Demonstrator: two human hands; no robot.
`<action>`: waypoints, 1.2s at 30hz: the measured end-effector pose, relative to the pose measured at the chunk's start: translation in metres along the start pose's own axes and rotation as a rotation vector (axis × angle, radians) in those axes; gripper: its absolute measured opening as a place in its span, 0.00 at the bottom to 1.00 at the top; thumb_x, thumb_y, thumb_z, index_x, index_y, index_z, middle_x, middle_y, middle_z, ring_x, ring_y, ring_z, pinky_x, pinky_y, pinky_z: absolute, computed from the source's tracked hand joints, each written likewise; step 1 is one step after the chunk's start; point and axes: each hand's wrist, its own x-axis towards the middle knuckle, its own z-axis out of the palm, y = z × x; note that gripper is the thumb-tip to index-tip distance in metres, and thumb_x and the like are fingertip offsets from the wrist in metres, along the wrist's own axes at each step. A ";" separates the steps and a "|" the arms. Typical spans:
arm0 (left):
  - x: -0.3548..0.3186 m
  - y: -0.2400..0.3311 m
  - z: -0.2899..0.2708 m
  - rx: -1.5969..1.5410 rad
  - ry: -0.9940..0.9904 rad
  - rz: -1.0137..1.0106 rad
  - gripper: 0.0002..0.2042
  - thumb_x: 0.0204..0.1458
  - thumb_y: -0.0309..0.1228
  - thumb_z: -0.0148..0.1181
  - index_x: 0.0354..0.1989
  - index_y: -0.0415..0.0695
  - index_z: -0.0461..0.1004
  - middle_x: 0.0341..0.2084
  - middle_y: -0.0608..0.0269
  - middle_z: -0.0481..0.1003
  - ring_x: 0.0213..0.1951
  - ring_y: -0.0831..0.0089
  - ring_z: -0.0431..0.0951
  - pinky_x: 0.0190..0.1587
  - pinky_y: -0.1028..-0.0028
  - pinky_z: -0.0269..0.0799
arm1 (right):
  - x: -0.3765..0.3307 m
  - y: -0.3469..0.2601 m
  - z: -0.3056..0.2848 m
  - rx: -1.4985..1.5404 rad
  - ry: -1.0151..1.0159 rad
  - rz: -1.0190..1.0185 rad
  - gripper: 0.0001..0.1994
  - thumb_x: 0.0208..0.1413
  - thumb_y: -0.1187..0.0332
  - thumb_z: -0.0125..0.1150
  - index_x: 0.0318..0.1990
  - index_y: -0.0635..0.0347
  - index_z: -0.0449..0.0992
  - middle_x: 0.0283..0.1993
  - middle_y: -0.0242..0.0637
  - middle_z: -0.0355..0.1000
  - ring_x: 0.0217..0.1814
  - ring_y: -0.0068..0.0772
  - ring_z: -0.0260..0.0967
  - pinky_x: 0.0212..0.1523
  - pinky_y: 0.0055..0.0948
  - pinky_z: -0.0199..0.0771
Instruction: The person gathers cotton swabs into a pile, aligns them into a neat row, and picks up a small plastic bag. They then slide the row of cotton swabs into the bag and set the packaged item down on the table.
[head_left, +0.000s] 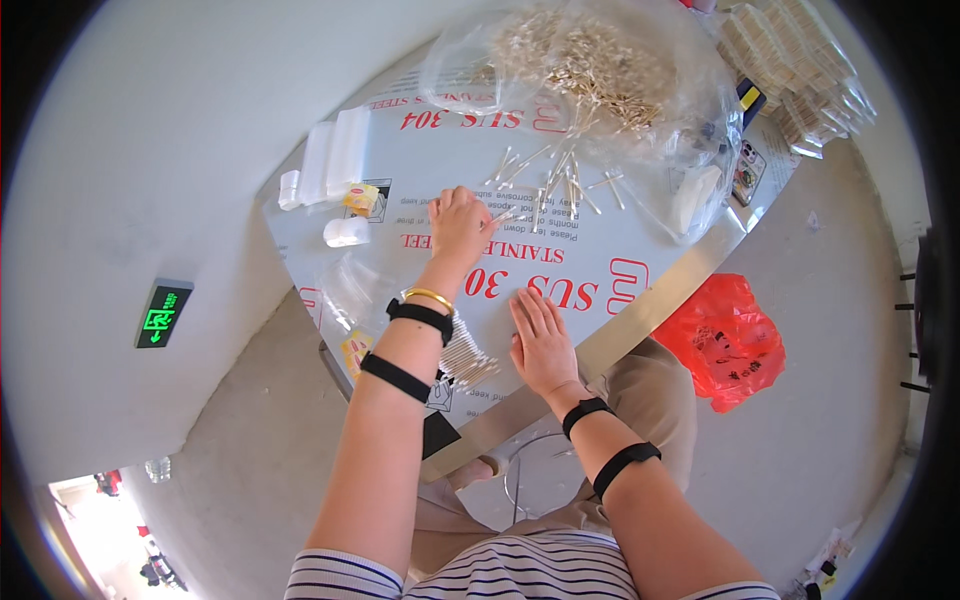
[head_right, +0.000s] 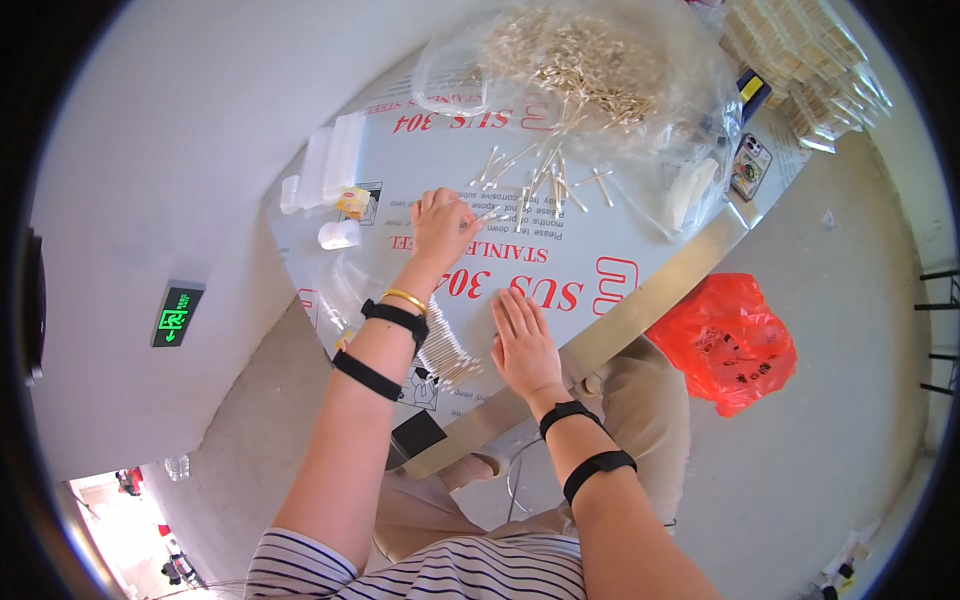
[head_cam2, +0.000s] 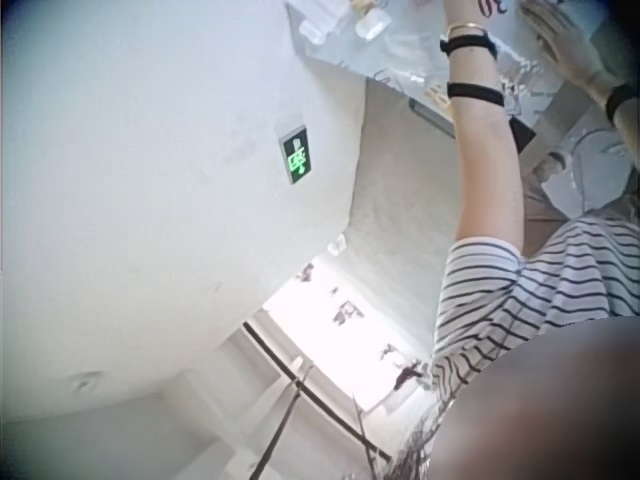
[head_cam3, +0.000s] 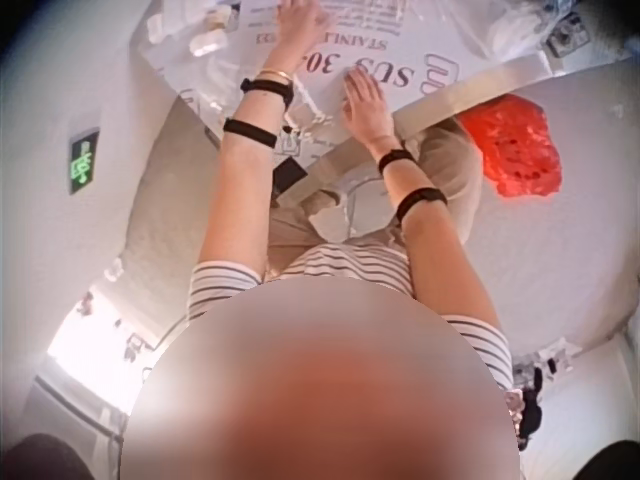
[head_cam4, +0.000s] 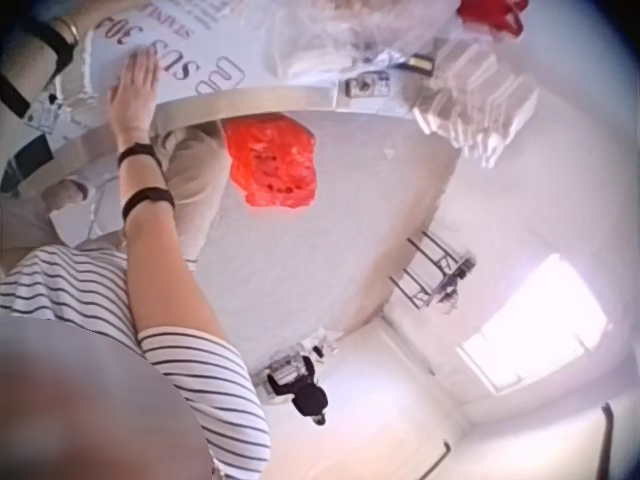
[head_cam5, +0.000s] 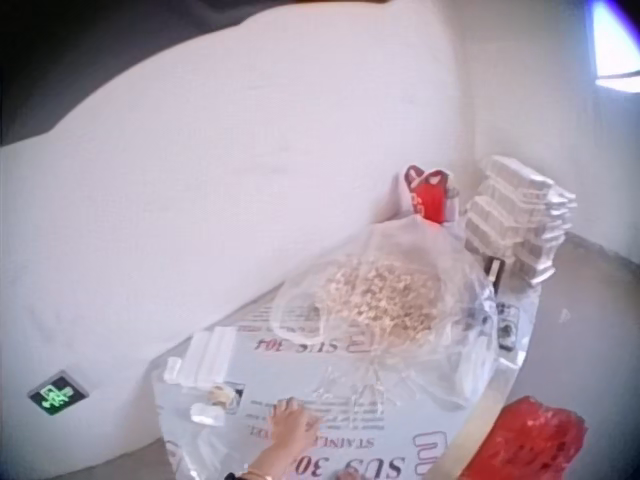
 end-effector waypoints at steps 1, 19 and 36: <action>-0.006 -0.010 -0.005 -0.026 0.011 0.051 0.07 0.44 0.38 0.73 0.26 0.52 0.81 0.44 0.67 0.73 0.53 0.64 0.66 0.57 0.60 0.56 | 0.000 0.001 -0.001 -0.004 0.005 0.000 0.30 0.56 0.68 0.51 0.68 0.63 0.61 0.72 0.43 0.56 0.77 0.40 0.50 0.77 0.43 0.47; -0.074 -0.087 -0.066 -0.063 -0.225 -0.236 0.06 0.46 0.36 0.70 0.30 0.51 0.82 0.35 0.67 0.79 0.41 0.66 0.76 0.49 0.63 0.58 | -0.001 -0.002 0.001 -0.047 -0.004 -0.009 0.28 0.58 0.68 0.50 0.68 0.63 0.62 0.72 0.43 0.57 0.77 0.41 0.50 0.77 0.44 0.47; -0.109 -0.075 -0.014 0.050 -0.214 -0.087 0.42 0.65 0.59 0.34 0.76 0.38 0.36 0.76 0.51 0.39 0.77 0.60 0.34 0.73 0.45 0.25 | 0.001 -0.003 0.001 -0.052 0.013 -0.009 0.29 0.57 0.68 0.51 0.67 0.62 0.62 0.72 0.43 0.58 0.76 0.42 0.51 0.77 0.45 0.47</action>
